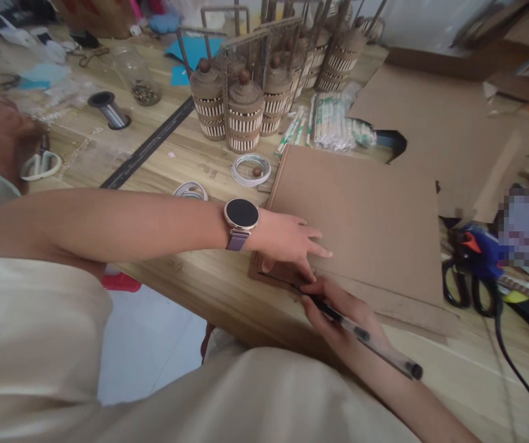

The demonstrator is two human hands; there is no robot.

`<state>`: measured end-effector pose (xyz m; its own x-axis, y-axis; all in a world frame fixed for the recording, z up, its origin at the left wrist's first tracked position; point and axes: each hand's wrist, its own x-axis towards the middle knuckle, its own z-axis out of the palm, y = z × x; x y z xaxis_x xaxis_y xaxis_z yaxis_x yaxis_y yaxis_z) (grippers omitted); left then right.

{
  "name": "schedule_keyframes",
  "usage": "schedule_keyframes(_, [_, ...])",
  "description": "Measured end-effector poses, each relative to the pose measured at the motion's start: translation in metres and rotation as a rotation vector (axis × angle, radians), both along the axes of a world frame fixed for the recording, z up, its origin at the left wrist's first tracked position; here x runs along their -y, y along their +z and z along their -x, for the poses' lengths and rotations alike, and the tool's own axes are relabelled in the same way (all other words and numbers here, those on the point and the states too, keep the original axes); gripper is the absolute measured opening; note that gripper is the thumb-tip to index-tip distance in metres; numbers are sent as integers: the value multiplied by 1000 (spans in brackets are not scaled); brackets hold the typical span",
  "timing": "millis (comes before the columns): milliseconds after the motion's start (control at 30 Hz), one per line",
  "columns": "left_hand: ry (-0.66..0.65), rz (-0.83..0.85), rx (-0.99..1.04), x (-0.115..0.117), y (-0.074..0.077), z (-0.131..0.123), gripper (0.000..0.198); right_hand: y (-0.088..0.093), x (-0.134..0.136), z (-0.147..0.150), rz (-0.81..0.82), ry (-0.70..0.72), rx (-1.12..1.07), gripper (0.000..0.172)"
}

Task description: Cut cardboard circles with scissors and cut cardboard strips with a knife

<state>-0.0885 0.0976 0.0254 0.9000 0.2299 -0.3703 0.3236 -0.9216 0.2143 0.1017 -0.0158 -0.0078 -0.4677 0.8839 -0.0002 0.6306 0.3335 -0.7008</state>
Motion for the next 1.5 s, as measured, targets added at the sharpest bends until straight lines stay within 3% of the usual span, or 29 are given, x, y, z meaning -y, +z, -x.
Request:
schedule_keyframes(200, [-28,-19,18,-2,-6,1,83,4,9,-32,13,-212,36,15])
schedule_keyframes(300, [-23,-7,-10,-2,-4,1,85,11,14,-32,11,-289,28,17])
schedule_keyframes(533, [-16,-17,-5,0,0,0,79,1,3,7,8,60,-54,14])
schedule_keyframes(700, [9,6,-21,1,0,0,72,-8,-7,25,-68,118,-73,14])
schedule_keyframes(867, [-17,-20,45,0,-4,1,68,-12,-8,25,-107,101,-120,12])
schedule_keyframes(1000, [-23,-9,16,-2,-6,1,74,-11,-2,1,-73,30,-101,10])
schedule_keyframes(1167, [-32,-14,-11,-3,-6,0,87,5,3,-65,13,-100,104,18])
schedule_keyframes(1233, [-42,-30,-12,-2,-5,-1,89,10,0,-90,-110,-153,174,24])
schedule_keyframes(1333, [-63,-50,-28,0,-3,-1,89,7,-9,-108,-304,-64,248,28])
schedule_keyframes(1433, [-44,-43,-42,3,-2,3,91,-7,-18,-108,-424,95,258,33])
schedule_keyframes(1500, [0,-8,-34,3,-2,9,88,-16,-22,-104,-468,120,250,31])
